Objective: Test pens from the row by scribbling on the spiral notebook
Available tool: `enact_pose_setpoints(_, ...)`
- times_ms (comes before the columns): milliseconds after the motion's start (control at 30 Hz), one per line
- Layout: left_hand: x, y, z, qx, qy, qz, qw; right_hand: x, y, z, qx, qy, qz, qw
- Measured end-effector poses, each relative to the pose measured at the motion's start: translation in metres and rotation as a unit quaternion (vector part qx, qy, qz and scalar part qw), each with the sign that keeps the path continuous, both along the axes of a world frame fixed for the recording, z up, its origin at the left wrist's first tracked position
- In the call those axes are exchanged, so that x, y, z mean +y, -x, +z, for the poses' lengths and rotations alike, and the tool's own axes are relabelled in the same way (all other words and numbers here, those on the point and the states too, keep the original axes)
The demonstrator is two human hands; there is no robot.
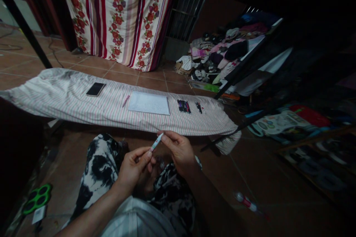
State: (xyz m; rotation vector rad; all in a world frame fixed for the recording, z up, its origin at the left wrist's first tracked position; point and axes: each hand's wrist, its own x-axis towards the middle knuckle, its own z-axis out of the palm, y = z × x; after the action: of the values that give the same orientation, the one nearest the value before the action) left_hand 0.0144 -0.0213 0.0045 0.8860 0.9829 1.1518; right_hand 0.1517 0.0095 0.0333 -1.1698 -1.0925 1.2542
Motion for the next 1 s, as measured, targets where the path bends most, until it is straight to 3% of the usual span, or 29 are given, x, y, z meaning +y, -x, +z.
enact_pose_setpoints(300, 0.005, -0.005, -0.01, 0.031, 0.001, 0.084, 0.996, 0.011, 0.003, -0.017, -0.032, -0.02, -0.04, 0.998)
enact_pose_setpoints(467, 0.015, -0.004, -0.008, -0.077, 0.056, 0.023, 0.995, 0.011, 0.005, -0.026, -0.048, -0.035, 0.01, 0.998)
enact_pose_setpoints(633, 0.028, 0.003, -0.001, -0.187, 0.156, 0.035, 0.969, 0.01, 0.002, -0.034, -0.125, -0.078, -0.047, 0.988)
enact_pose_setpoints(767, 0.04, 0.007, 0.0, -0.254, 0.169, 0.044, 0.951, 0.004, 0.002, -0.038, -0.171, -0.084, -0.069, 0.979)
enact_pose_setpoints(1000, 0.053, 0.004, 0.003, -0.29, 0.151, 0.045, 0.944, -0.011, 0.003, -0.035, -0.25, -0.119, 0.042, 0.96)
